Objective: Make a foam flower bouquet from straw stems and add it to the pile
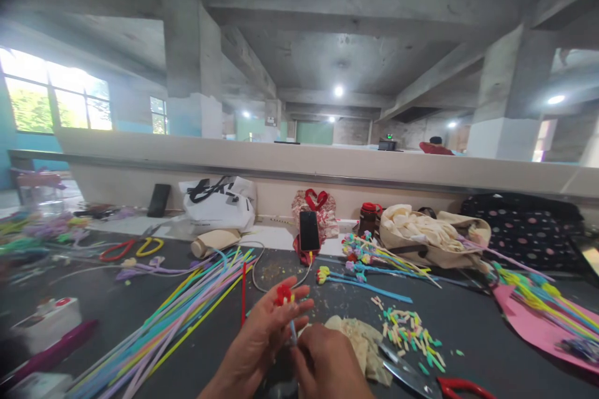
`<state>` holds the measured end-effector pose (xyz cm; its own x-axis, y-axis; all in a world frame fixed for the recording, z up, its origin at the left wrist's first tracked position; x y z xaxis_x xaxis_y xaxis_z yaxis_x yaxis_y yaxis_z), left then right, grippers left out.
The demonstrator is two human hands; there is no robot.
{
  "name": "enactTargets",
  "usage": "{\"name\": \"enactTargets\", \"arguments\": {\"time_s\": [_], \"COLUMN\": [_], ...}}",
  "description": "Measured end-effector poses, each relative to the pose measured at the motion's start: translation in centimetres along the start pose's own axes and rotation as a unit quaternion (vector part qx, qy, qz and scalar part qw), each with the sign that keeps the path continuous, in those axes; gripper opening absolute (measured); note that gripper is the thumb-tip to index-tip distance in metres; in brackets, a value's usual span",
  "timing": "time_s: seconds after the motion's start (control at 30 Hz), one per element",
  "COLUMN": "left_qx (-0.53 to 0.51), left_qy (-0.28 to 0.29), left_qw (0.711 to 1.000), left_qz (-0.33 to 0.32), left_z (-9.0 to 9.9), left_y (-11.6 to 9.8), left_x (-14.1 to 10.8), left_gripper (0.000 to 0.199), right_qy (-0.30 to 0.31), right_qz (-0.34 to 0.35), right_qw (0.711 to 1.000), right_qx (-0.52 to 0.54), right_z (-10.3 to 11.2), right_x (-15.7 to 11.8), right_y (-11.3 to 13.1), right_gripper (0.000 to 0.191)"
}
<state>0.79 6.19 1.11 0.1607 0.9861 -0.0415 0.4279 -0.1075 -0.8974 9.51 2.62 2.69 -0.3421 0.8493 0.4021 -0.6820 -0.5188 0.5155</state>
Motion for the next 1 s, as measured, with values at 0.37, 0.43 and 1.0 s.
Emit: {"name": "enactTargets", "arguments": {"time_s": [0.37,0.43,1.0], "left_qx": [0.031,0.034,0.104], "left_qy": [-0.003,0.007,0.033], "left_qw": [0.998,0.997,0.989], "left_qz": [-0.049,-0.063,-0.101], "left_z": [0.0,-0.1,-0.7], "left_y": [0.4,0.4,-0.4], "left_x": [0.6,0.6,-0.3], "left_gripper": [0.042,0.037,0.011], "right_qy": [0.004,0.013,0.045], "right_qz": [0.016,0.018,0.007], "right_qw": [1.0,1.0,0.998], "right_qx": [-0.015,-0.021,-0.049], "right_z": [-1.6,-1.8,-1.8], "right_x": [-0.3,-0.3,-0.2], "right_y": [-0.6,-0.7,-0.3], "right_gripper": [0.017,0.017,0.016]}}
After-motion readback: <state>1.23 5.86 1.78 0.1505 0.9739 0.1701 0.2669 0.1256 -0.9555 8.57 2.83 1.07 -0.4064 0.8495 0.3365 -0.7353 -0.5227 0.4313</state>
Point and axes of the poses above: each hand's wrist, its own x-axis towards the middle knuckle, its own z-axis out of the back of the hand, y = z × x, the point moved 7 cm from there along x, towards the middle knuckle, and after that the axes turned 11 degrees about x, right-handed, at the moved point
